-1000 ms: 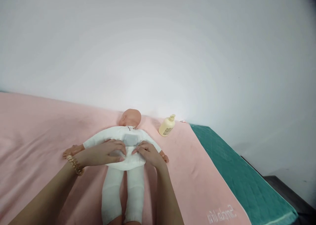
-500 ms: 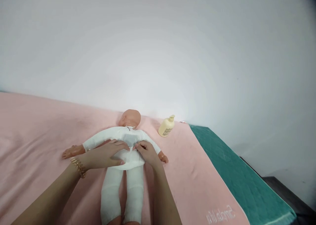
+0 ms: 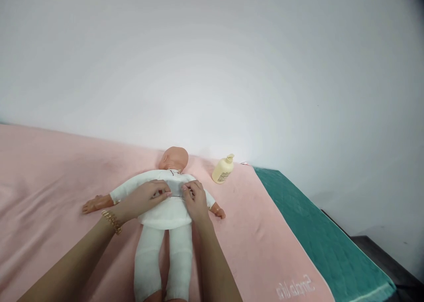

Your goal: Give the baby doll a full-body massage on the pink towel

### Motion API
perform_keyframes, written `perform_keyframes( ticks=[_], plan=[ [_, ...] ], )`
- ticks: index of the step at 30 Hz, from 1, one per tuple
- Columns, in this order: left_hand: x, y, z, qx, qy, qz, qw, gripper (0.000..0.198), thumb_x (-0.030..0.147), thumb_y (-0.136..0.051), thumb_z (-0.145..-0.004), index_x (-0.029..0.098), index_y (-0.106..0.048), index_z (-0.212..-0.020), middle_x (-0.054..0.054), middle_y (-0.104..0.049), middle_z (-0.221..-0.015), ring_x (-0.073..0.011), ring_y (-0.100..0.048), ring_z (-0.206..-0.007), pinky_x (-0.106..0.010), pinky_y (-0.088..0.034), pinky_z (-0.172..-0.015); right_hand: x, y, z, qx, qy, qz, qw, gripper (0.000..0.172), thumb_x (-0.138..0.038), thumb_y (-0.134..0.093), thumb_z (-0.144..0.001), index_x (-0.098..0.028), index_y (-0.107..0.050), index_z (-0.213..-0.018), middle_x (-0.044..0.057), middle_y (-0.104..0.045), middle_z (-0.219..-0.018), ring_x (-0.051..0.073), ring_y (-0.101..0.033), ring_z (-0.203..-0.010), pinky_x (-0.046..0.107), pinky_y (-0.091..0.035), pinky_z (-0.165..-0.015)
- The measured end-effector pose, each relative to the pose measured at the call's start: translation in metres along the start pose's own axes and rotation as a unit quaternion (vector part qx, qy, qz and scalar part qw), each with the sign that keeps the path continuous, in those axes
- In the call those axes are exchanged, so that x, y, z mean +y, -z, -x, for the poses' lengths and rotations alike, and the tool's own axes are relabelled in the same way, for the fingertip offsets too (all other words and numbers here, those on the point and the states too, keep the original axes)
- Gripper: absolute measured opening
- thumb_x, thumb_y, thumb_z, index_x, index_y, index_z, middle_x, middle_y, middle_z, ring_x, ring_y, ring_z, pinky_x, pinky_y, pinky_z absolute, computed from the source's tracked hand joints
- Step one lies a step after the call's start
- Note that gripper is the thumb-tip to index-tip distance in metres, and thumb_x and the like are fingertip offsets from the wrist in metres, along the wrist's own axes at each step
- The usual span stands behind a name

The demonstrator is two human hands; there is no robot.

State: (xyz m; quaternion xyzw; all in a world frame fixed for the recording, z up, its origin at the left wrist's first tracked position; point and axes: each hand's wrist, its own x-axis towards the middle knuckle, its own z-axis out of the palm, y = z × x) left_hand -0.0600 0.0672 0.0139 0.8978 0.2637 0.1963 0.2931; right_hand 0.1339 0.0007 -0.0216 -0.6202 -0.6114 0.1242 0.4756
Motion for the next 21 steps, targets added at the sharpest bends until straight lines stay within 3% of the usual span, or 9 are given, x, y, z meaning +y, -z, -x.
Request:
perform_keyframes(
  ticks=[3,7,15,21],
  plan=[
    [-0.007,-0.013,-0.005,0.060,-0.050,-0.027,0.997,0.036,0.048,-0.043,-0.097,0.020,-0.065,-0.100,-0.006,-0.066,-0.109,-0.0250,-0.055,-0.105,-0.039,-0.043,-0.094,0.003,-0.006,-0.002,0.022,0.055,0.003,0.998,0.021,-0.027,-0.050,-0.095,-0.020,-0.067,-0.104,0.010,-0.063,-0.111,0.022,-0.053,-0.111,0.038,-0.041,-0.101],
    [-0.020,-0.034,-0.008,0.113,-0.053,-0.100,0.987,0.050,0.054,-0.046,-0.095,0.020,-0.054,-0.130,-0.011,-0.056,-0.134,-0.0291,-0.046,-0.124,-0.047,-0.036,-0.106,0.007,-0.010,-0.004,-0.040,0.070,0.010,0.997,0.029,-0.032,-0.048,-0.098,-0.021,-0.062,-0.122,0.009,-0.061,-0.124,0.021,-0.050,-0.120,0.037,-0.039,-0.107],
    [-0.028,-0.043,-0.008,0.088,-0.017,-0.117,0.989,0.054,0.057,-0.044,-0.096,0.016,-0.055,-0.128,-0.013,-0.058,-0.133,-0.0305,-0.047,-0.127,-0.047,-0.037,-0.107,0.006,-0.014,-0.010,-0.099,0.023,0.059,0.993,0.028,-0.033,-0.047,-0.100,-0.017,-0.067,-0.111,0.010,-0.067,-0.113,0.022,-0.056,-0.111,0.039,-0.042,-0.102],
    [-0.030,-0.044,-0.008,0.098,-0.031,-0.108,0.989,0.054,0.055,-0.043,-0.096,0.017,-0.052,-0.133,-0.013,-0.055,-0.137,-0.0294,-0.046,-0.129,-0.047,-0.036,-0.109,0.010,-0.017,-0.007,-0.060,0.059,0.048,0.995,0.030,-0.033,-0.048,-0.099,-0.020,-0.062,-0.121,0.010,-0.060,-0.124,0.022,-0.051,-0.119,0.039,-0.039,-0.107]
  ],
)
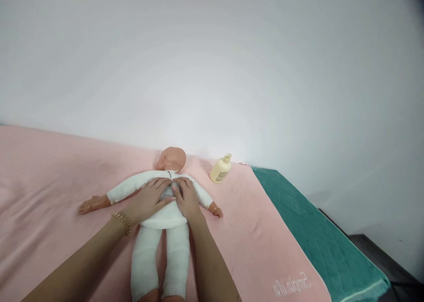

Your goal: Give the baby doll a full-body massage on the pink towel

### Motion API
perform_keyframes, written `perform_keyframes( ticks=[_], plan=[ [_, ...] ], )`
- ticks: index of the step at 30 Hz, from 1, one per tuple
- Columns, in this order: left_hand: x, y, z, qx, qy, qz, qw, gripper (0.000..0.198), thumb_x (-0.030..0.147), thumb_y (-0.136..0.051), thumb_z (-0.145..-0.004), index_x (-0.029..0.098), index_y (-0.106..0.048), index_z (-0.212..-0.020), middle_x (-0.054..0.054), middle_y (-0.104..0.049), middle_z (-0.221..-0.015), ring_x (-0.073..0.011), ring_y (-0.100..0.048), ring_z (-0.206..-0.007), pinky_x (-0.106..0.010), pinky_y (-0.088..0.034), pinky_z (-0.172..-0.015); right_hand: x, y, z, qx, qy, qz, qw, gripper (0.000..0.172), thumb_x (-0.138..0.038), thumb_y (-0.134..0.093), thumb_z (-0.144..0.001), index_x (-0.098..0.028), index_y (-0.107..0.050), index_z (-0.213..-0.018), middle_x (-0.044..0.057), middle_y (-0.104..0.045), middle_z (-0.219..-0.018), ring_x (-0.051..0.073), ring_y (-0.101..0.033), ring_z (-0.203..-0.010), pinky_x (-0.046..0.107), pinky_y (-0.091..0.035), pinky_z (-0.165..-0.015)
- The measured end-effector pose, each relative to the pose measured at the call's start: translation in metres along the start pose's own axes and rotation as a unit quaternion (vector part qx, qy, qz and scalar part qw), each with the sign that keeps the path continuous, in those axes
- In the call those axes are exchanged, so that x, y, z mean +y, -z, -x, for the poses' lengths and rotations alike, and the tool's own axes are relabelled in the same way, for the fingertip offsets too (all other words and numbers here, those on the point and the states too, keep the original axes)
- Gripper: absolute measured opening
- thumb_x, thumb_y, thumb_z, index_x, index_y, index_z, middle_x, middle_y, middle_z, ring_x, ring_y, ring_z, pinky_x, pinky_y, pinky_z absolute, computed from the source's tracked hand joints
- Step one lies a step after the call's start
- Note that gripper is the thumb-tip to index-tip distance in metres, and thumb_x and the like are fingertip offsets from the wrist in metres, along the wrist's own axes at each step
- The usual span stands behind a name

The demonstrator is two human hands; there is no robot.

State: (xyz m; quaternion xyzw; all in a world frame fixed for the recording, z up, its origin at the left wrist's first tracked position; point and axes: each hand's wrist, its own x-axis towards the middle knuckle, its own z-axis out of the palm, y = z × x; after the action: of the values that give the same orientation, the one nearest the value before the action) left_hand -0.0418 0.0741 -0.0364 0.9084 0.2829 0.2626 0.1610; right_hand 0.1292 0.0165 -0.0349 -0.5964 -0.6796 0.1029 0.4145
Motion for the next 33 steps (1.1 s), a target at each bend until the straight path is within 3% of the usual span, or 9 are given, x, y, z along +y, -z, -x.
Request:
perform_keyframes(
  ticks=[5,12,20,28,33],
  plan=[
    [-0.003,-0.006,0.001,0.029,0.011,0.006,1.000,0.057,0.060,-0.041,-0.095,0.017,-0.051,-0.131,-0.017,-0.047,-0.142,-0.0330,-0.039,-0.135,-0.053,-0.033,-0.111,0.002,-0.001,0.000,-0.018,-0.009,0.009,1.000,0.034,-0.036,-0.047,-0.099,-0.020,-0.058,-0.127,0.011,-0.057,-0.130,0.024,-0.049,-0.123,0.041,-0.037,-0.110],
    [-0.008,-0.009,0.000,-0.008,0.021,-0.002,1.000,0.058,0.060,-0.041,-0.095,0.016,-0.049,-0.133,-0.016,-0.049,-0.143,-0.0328,-0.037,-0.138,-0.052,-0.032,-0.114,0.003,-0.001,-0.003,-0.053,-0.023,0.029,0.998,0.032,-0.038,-0.046,-0.100,-0.021,-0.061,-0.122,0.009,-0.060,-0.124,0.023,-0.051,-0.119,0.041,-0.039,-0.107],
    [-0.007,-0.010,0.000,-0.007,0.025,-0.024,0.999,0.064,0.061,-0.040,-0.095,0.015,-0.050,-0.137,-0.016,-0.043,-0.151,-0.0347,-0.027,-0.145,-0.056,-0.027,-0.116,0.004,-0.003,0.000,-0.023,0.006,0.012,1.000,0.038,-0.035,-0.047,-0.100,-0.017,-0.055,-0.133,0.010,-0.055,-0.141,0.022,-0.045,-0.132,0.039,-0.032,-0.115],
    [-0.013,-0.012,0.000,0.006,0.009,-0.027,1.000,0.064,0.063,-0.040,-0.094,0.016,-0.052,-0.137,-0.014,-0.052,-0.145,-0.0322,-0.036,-0.141,-0.052,-0.035,-0.113,0.003,-0.004,-0.003,-0.046,-0.008,0.044,0.998,0.035,-0.033,-0.046,-0.101,-0.017,-0.060,-0.129,0.008,-0.063,-0.133,0.024,-0.051,-0.126,0.041,-0.037,-0.111],
    [-0.014,-0.018,0.000,0.008,0.010,-0.042,0.999,0.066,0.063,-0.039,-0.095,0.016,-0.050,-0.140,-0.015,-0.048,-0.148,-0.0337,-0.033,-0.143,-0.054,-0.034,-0.113,0.002,-0.003,0.001,-0.029,-0.003,0.021,0.999,0.038,-0.035,-0.045,-0.100,-0.018,-0.056,-0.133,0.010,-0.060,-0.136,0.025,-0.049,-0.129,0.044,-0.037,-0.112]
  ],
)
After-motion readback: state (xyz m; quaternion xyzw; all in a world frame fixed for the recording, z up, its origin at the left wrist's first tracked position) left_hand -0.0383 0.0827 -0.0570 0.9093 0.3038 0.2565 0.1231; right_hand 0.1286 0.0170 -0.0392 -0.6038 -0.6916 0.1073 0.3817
